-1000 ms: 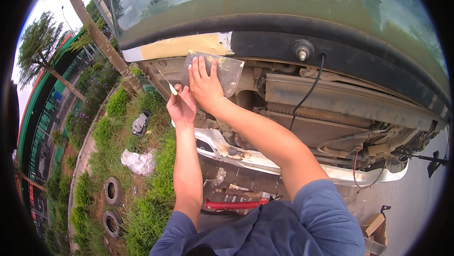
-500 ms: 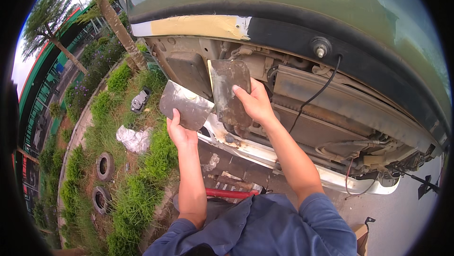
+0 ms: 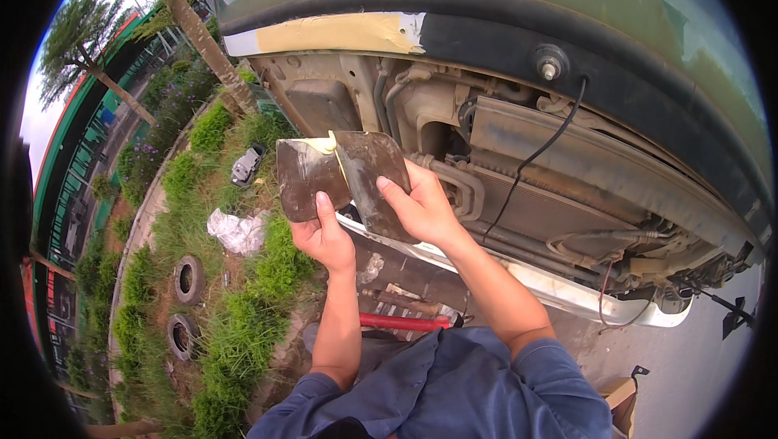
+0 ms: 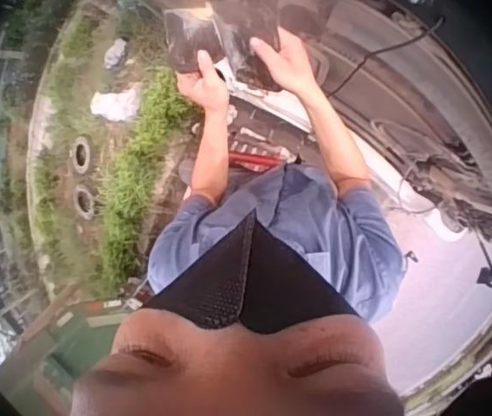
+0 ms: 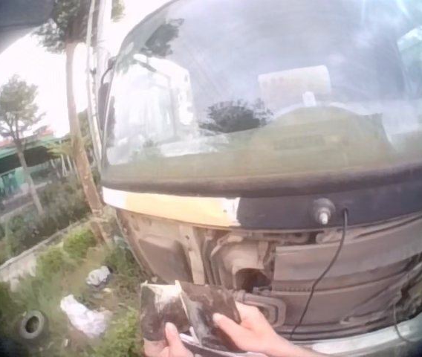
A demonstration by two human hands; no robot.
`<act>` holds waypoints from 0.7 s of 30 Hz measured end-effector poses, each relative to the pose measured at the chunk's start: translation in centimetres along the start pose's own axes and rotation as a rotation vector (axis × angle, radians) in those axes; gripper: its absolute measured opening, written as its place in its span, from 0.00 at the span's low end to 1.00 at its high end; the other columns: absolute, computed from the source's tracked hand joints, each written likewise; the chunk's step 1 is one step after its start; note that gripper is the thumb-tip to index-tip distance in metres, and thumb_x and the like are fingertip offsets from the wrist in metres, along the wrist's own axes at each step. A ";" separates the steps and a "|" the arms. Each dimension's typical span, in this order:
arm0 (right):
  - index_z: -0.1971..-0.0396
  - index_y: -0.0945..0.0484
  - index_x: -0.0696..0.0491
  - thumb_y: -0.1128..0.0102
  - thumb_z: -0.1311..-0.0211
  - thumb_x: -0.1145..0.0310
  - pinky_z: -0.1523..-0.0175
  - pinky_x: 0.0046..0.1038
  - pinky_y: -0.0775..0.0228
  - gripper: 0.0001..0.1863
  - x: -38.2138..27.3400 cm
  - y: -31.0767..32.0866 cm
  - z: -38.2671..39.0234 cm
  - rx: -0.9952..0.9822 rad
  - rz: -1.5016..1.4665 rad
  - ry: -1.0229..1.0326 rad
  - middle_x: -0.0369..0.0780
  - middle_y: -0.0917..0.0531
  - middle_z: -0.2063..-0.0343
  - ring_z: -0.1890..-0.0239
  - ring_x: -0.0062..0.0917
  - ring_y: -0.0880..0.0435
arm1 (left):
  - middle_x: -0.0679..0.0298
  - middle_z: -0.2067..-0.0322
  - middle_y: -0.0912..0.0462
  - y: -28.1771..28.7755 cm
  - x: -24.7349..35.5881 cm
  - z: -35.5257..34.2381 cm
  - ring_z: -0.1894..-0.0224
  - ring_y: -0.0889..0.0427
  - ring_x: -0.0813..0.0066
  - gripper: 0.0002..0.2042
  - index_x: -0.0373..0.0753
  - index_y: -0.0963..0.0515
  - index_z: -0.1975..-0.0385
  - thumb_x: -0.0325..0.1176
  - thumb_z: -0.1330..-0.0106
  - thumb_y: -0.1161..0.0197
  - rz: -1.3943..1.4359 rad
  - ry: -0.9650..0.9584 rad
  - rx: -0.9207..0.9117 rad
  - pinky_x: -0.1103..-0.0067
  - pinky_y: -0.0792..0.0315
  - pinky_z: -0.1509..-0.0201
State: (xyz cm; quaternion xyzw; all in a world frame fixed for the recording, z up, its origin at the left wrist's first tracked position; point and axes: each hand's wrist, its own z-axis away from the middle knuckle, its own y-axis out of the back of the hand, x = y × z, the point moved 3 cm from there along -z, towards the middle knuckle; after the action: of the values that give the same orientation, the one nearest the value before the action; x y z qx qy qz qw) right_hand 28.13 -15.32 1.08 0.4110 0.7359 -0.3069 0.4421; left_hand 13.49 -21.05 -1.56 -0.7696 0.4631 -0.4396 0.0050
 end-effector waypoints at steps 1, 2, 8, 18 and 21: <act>0.50 0.25 0.60 0.44 0.31 0.71 0.51 0.23 0.32 0.14 -0.1 -0.1 0.1 0.005 -0.010 0.018 0.33 0.19 0.60 0.58 0.14 0.26 | 0.57 0.53 0.18 0.1 0.1 0.2 0.53 0.20 0.75 0.13 0.28 0.26 0.47 0.21 0.30 0.44 -0.003 -0.001 -0.005 0.79 0.28 0.47; 0.49 0.26 0.60 0.45 0.31 0.71 0.50 0.23 0.32 0.14 -0.1 -0.1 0.2 0.010 -0.019 0.036 0.32 0.19 0.60 0.58 0.14 0.26 | 0.57 0.54 0.18 0.3 0.3 0.4 0.55 0.19 0.75 0.12 0.28 0.25 0.48 0.22 0.30 0.44 -0.061 -0.025 -0.040 0.80 0.27 0.50; 0.47 0.25 0.60 0.47 0.29 0.70 0.45 0.24 0.33 0.15 -0.3 0.0 1.0 -0.027 -0.107 -0.039 0.34 0.18 0.56 0.54 0.15 0.26 | 0.51 0.57 0.16 2.0 0.7 1.8 0.60 0.16 0.69 0.15 0.26 0.26 0.46 0.25 0.30 0.44 -0.355 -0.211 -0.232 0.78 0.25 0.55; 0.53 0.24 0.57 0.43 0.30 0.65 0.54 0.19 0.32 0.12 0.2 1.2 1.4 -0.019 -0.261 -0.173 0.30 0.19 0.62 0.60 0.10 0.26 | 0.40 0.48 0.22 3.2 1.2 3.6 0.49 0.18 0.47 0.20 0.33 0.27 0.41 0.22 0.33 0.44 -0.472 -0.378 -0.439 0.70 0.23 0.47; 0.55 0.23 0.55 0.41 0.31 0.64 0.56 0.19 0.31 0.11 0.2 1.4 1.2 0.057 -0.386 -0.171 0.29 0.20 0.64 0.63 0.10 0.26 | 0.40 0.48 0.21 3.1 1.6 3.5 0.49 0.18 0.46 0.22 0.32 0.26 0.43 0.17 0.40 0.43 -0.512 -0.494 -0.488 0.68 0.22 0.47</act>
State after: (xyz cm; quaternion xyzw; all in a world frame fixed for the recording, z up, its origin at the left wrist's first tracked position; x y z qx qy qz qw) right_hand 29.74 -15.61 0.26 0.2472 0.7516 -0.4404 0.4242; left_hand 13.98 -25.34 -3.89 -0.9204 0.3326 -0.1070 -0.1755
